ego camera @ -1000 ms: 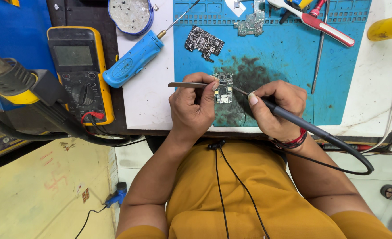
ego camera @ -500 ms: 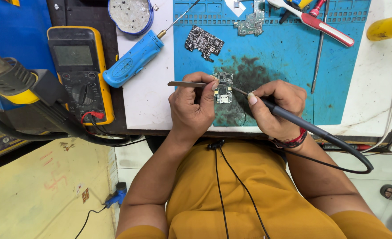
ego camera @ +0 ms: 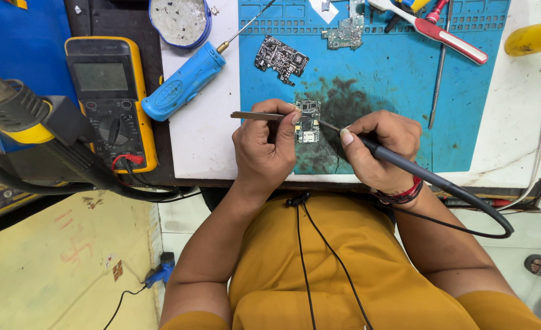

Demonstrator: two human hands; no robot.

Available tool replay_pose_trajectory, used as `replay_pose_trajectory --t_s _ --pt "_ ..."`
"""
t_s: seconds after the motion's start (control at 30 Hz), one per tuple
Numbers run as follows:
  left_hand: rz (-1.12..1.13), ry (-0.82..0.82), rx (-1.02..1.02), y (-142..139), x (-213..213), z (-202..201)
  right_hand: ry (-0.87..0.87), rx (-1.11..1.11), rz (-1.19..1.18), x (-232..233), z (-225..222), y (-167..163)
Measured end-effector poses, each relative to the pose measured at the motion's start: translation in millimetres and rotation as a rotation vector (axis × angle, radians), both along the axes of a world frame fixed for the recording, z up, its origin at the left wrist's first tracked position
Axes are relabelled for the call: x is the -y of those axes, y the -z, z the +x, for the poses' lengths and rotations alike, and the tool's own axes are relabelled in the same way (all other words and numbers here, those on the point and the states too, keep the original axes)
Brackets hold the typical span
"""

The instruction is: The person holds a small circuit board with tweezers in one hand and a soldering iron in the other, soldering components on the board at a workbench. They reposition the board and continue soldering different points, with other boards and repair tools laid out on the mat.

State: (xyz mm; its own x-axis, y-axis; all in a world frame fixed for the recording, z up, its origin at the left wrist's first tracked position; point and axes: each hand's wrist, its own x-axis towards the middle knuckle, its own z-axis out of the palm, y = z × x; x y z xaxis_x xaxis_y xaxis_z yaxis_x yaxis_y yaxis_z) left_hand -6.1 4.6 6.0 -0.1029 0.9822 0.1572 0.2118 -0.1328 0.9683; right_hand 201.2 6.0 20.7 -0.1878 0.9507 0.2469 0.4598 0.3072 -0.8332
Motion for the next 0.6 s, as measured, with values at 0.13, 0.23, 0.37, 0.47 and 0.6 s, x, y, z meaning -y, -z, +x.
replay_pose_trajectory --t_s 0.13,0.23,0.37,0.47,0.6 --pt "0.001 0.000 0.000 0.7 -0.5 -0.4 -0.005 0.006 0.001 -0.4 0.3 0.0" --pt "0.007 0.000 -0.002 1.2 0.2 -0.2 -0.008 0.005 0.007 -0.5 0.3 0.3" --pt "0.016 -0.001 -0.011 2.1 0.1 -0.4 -0.006 0.007 0.005 -0.2 0.3 0.2" --pt "0.010 -0.006 -0.008 2.7 0.3 0.0 -0.005 0.004 0.002 -0.2 0.2 -0.2" --pt "0.014 0.006 -0.001 3.1 -0.2 -0.8 -0.011 0.008 0.013 -0.8 0.1 -0.8"
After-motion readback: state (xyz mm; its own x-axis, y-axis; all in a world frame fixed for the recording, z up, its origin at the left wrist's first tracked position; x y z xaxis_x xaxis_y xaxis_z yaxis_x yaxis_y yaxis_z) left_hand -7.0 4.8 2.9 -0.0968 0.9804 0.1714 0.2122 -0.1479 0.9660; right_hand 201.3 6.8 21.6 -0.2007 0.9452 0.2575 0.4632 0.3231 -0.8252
